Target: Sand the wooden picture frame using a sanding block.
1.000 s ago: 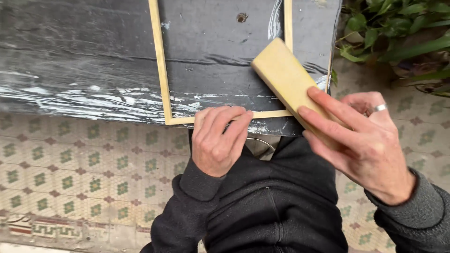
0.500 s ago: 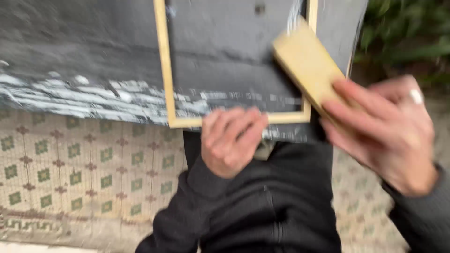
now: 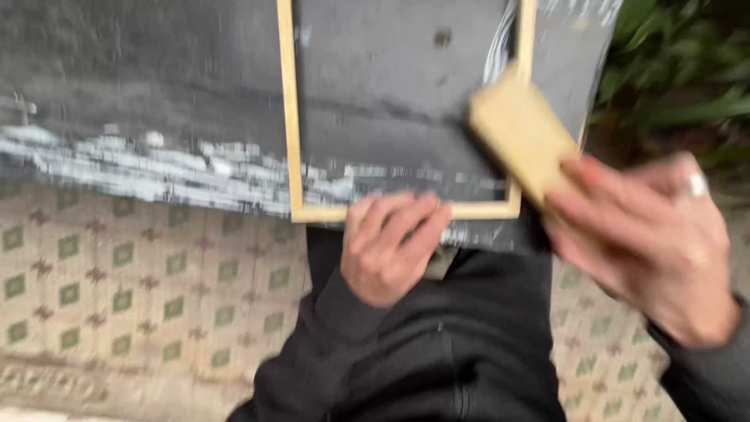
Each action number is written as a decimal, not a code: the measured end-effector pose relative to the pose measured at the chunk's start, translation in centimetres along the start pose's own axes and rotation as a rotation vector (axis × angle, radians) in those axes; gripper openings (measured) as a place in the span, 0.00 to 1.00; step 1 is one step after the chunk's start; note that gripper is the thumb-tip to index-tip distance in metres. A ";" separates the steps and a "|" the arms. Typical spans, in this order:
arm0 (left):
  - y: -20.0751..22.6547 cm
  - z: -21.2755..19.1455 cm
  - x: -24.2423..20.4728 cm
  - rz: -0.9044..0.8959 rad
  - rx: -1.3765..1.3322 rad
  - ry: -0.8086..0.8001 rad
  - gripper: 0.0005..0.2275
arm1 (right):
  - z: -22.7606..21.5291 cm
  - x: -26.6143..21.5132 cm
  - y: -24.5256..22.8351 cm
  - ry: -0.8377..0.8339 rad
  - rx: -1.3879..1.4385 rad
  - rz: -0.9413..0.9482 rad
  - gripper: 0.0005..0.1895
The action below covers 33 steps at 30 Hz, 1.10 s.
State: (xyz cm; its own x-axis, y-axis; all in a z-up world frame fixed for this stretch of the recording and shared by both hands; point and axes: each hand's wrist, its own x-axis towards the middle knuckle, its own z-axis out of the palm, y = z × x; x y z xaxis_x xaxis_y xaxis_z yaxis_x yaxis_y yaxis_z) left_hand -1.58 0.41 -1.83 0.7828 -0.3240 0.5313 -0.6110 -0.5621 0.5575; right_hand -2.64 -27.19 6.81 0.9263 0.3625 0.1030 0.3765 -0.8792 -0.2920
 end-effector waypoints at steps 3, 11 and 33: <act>1.4 -0.4 -0.5 -0.012 -0.019 -0.024 0.12 | 1.0 0.1 -2.4 -0.028 0.129 -0.134 0.27; 0.7 0.8 -1.2 0.020 -0.024 -0.010 0.09 | -0.3 -0.9 -2.1 -0.062 0.081 -0.073 0.25; 1.1 -0.9 -0.2 -0.002 -0.027 -0.039 0.11 | 3.3 -2.9 0.5 -0.231 0.814 0.771 0.21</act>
State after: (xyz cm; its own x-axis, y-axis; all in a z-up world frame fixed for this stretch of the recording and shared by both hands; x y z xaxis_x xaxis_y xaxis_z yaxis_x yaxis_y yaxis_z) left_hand -2.52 0.55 -0.79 0.7875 -0.3527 0.5055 -0.6122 -0.5418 0.5759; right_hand -5.24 -27.65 3.24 0.8494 -0.0643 -0.5238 -0.4906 -0.4618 -0.7389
